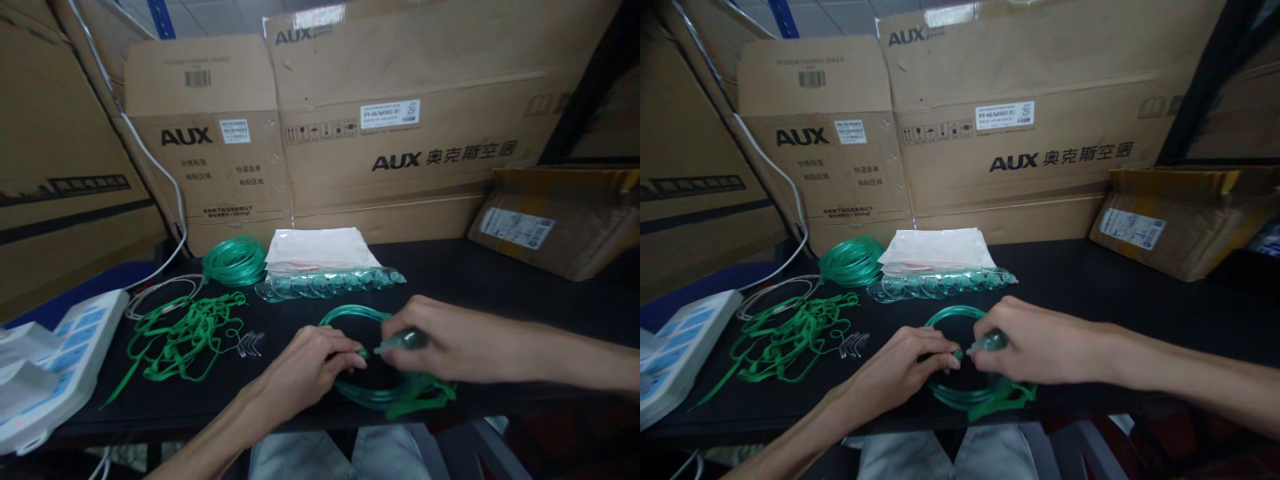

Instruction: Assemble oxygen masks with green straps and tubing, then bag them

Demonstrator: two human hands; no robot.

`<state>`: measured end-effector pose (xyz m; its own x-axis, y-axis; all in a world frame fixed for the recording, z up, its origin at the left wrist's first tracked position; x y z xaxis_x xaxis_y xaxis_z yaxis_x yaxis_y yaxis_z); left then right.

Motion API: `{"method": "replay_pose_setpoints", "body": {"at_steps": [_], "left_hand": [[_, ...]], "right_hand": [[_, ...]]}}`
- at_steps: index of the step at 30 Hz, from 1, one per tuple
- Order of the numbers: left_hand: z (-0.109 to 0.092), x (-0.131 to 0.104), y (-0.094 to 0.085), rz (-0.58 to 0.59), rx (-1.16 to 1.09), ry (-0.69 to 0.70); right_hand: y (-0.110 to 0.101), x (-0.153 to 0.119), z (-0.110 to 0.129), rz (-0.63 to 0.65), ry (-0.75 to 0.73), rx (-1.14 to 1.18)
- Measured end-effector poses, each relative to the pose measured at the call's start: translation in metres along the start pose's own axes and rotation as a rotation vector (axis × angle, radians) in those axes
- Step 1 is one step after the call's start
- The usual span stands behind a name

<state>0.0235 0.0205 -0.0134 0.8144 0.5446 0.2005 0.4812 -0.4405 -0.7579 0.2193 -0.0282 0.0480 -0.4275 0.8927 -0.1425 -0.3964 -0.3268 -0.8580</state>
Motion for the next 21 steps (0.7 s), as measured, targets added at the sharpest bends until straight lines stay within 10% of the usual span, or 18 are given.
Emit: {"method": "replay_pose_setpoints", "body": {"at_steps": [7, 14, 21], "left_hand": [[0.004, -0.002, -0.016, -0.015, -0.011, -0.059], [-0.013, -0.015, -0.01, -0.009, 0.143, -0.115], [-0.009, -0.036, 0.002, -0.077, 0.374, -0.123]], "right_hand": [[-0.044, -0.038, -0.059, -0.278, 0.356, 0.255], [-0.015, -0.039, -0.11, -0.705, -0.004, -0.29], [0.021, -0.061, -0.044, -0.918, -0.418, -0.711]]}}
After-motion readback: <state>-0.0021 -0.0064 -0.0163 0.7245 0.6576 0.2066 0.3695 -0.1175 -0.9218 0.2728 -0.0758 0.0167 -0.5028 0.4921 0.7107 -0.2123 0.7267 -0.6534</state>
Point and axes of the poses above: each hand's wrist, its own x-axis towards the middle knuckle, its own y-axis out of the palm, z = x × y, the point moved 3 cm from there along x, towards the middle knuckle, and after that the axes turned 1 degree about -z, right-handed, at the moved point
